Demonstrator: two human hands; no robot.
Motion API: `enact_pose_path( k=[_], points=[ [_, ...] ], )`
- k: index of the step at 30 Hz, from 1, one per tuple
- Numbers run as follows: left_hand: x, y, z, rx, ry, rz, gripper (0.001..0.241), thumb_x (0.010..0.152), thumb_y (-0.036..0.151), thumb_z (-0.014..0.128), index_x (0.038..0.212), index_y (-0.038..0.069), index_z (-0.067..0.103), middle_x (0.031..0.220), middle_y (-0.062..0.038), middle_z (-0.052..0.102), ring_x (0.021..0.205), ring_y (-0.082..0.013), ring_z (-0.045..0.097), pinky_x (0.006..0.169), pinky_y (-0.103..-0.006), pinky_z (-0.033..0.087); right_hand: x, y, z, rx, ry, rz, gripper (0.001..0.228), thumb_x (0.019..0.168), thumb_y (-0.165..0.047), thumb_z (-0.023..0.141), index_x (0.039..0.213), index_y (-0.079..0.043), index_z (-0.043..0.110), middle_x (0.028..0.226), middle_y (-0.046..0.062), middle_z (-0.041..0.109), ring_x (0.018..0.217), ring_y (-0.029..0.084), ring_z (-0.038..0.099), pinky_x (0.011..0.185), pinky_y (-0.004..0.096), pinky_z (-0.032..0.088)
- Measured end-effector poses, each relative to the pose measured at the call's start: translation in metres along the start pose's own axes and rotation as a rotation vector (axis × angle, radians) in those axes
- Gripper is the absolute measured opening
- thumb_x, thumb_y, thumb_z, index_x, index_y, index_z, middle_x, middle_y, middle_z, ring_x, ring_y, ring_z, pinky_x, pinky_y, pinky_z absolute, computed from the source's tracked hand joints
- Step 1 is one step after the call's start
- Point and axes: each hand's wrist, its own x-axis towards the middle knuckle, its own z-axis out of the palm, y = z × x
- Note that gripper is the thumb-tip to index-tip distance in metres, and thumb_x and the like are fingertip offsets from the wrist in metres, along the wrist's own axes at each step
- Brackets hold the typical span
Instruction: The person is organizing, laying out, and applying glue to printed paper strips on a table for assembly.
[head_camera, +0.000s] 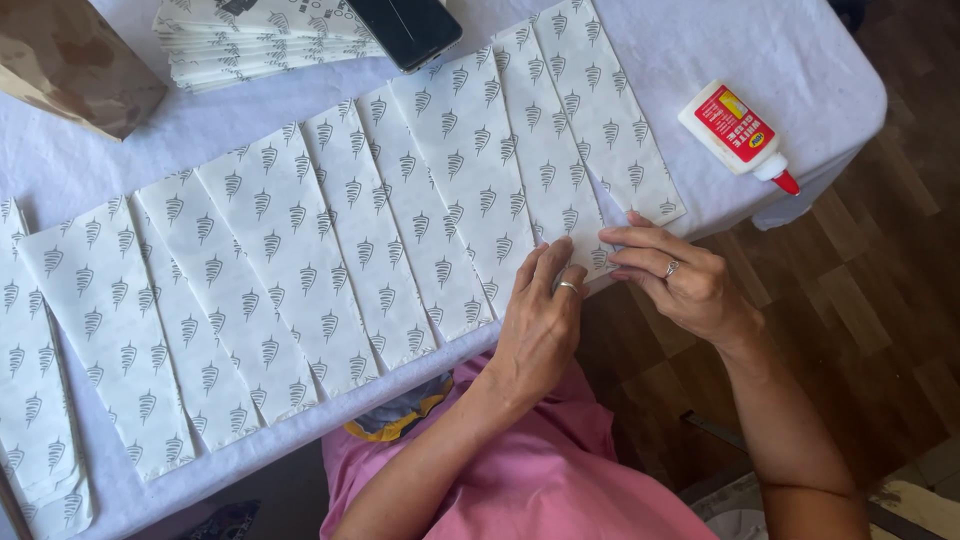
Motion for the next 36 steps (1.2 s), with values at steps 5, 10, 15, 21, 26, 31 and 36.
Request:
enact_pose_path(
  k=[5, 10, 15, 21, 26, 31, 36],
  points=[
    [-0.006, 0.000, 0.007, 0.009, 0.017, 0.015, 0.018, 0.099, 0.000, 0.061, 0.085, -0.008, 0.068, 0.074, -0.015, 0.062, 0.119, -0.0366, 0.065, 0.104, -0.0528, 0.052, 0.000, 0.002, -0.001, 0.012, 0.028, -0.021, 0.005, 0.090, 0.002, 0.074, 0.094, 0.000, 0.077, 0.116, 0.015, 0.076, 0.110, 0.026, 0.074, 0.115, 0.040, 0.049],
    [-0.005, 0.003, 0.010, 0.039, -0.018, -0.024, 0.020, 0.100, 0.002, 0.058, 0.084, -0.006, 0.067, 0.093, -0.017, 0.066, 0.118, -0.0334, 0.065, 0.107, -0.0508, 0.049, -0.003, 0.005, 0.004, -0.002, 0.041, 0.020, 0.004, 0.092, 0.002, 0.072, 0.091, 0.001, 0.076, 0.114, 0.013, 0.077, 0.111, 0.025, 0.073, 0.119, 0.040, 0.045],
    [0.004, 0.001, 0.007, 0.078, -0.087, -0.133, 0.028, 0.100, 0.003, 0.055, 0.076, -0.003, 0.067, 0.079, -0.008, 0.059, 0.126, -0.0277, 0.056, 0.104, -0.0571, 0.040, 0.002, 0.001, 0.004, -0.013, 0.040, 0.089, 0.008, 0.091, -0.005, 0.077, 0.086, 0.000, 0.073, 0.113, 0.011, 0.076, 0.108, 0.024, 0.074, 0.121, 0.039, 0.042],
    [0.009, -0.006, 0.016, -0.014, -0.139, -0.298, 0.013, 0.084, 0.002, 0.070, 0.073, 0.001, 0.065, 0.091, -0.011, 0.063, 0.124, -0.0283, 0.053, 0.100, -0.0556, 0.037, 0.012, -0.004, 0.001, 0.022, 0.031, 0.165, 0.014, 0.086, -0.002, 0.083, 0.085, 0.000, 0.069, 0.108, 0.012, 0.076, 0.101, 0.025, 0.075, 0.118, 0.042, 0.046],
    [0.007, -0.012, 0.021, -0.074, -0.113, -0.333, 0.013, 0.081, 0.002, 0.072, 0.073, 0.002, 0.062, 0.092, -0.012, 0.063, 0.121, -0.0309, 0.054, 0.099, -0.0568, 0.039, 0.015, -0.014, 0.009, -0.019, 0.087, 0.170, 0.021, 0.085, -0.005, 0.085, 0.096, -0.001, 0.068, 0.107, 0.012, 0.074, 0.103, 0.028, 0.073, 0.117, 0.044, 0.045],
    [0.008, -0.009, 0.016, -0.074, -0.115, -0.344, 0.011, 0.079, 0.002, 0.075, 0.076, 0.000, 0.064, 0.094, -0.014, 0.063, 0.120, -0.0328, 0.055, 0.099, -0.0580, 0.040, 0.009, -0.012, 0.015, -0.050, 0.110, 0.173, 0.027, 0.088, -0.012, 0.086, 0.105, -0.002, 0.067, 0.107, 0.010, 0.073, 0.105, 0.026, 0.072, 0.120, 0.045, 0.041],
    [0.003, -0.009, 0.022, -0.100, -0.080, -0.284, 0.008, 0.081, -0.002, 0.054, 0.085, 0.003, 0.059, 0.100, -0.010, 0.059, 0.120, -0.0296, 0.054, 0.097, -0.0514, 0.041, 0.015, -0.019, 0.013, -0.066, 0.118, 0.209, 0.013, 0.091, 0.004, 0.081, 0.100, 0.001, 0.072, 0.102, 0.012, 0.075, 0.098, 0.030, 0.074, 0.116, 0.047, 0.048]
  ],
)
